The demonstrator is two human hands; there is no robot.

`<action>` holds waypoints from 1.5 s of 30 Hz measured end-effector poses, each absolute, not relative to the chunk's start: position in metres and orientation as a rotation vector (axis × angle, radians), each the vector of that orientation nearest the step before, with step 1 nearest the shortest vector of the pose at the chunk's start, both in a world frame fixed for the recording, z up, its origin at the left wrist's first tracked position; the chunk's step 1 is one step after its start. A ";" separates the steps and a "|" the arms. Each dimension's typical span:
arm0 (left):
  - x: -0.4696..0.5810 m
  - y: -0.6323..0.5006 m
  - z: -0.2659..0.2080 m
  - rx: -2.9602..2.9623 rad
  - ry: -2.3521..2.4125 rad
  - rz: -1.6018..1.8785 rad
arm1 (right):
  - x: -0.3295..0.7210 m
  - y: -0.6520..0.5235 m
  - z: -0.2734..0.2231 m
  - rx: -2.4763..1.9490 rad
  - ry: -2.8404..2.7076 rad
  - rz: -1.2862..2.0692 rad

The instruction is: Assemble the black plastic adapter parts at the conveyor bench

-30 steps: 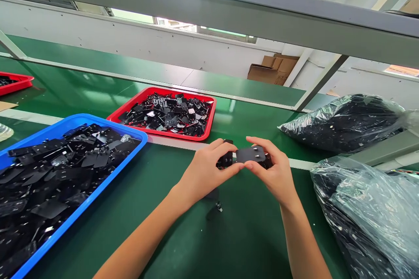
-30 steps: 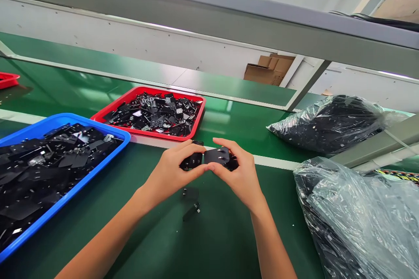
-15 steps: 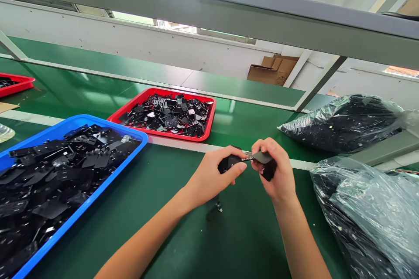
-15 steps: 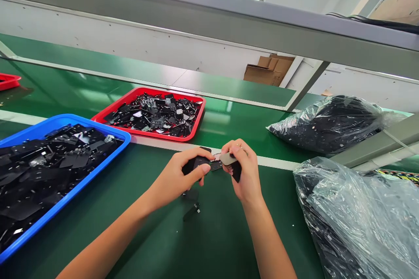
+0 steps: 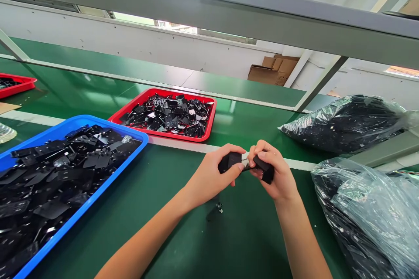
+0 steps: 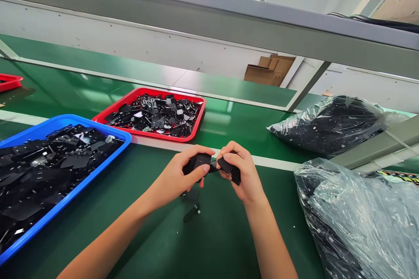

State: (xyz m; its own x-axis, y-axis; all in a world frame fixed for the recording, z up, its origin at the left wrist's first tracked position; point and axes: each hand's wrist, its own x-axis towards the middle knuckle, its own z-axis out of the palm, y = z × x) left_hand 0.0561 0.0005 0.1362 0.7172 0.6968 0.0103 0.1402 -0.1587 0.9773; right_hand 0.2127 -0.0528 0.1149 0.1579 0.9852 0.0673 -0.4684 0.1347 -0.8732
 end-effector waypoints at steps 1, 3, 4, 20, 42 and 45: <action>0.056 0.000 0.136 1.698 0.675 0.556 | 0.212 -0.054 0.115 -0.860 -0.843 1.211; 0.056 0.000 0.135 1.701 0.664 0.544 | 0.211 -0.056 0.115 -0.928 -0.957 1.168; 0.056 0.000 0.135 1.698 0.659 0.541 | 0.210 -0.057 0.115 -0.959 -1.010 1.147; 0.047 0.005 0.140 1.790 0.662 0.514 | 0.202 -0.063 0.126 -1.409 -1.454 0.913; 0.038 0.005 0.151 1.719 0.698 0.352 | 0.211 -0.051 0.116 -1.384 -1.490 1.003; 0.037 0.006 0.151 1.689 0.679 0.349 | 0.212 -0.051 0.116 -1.350 -1.505 1.022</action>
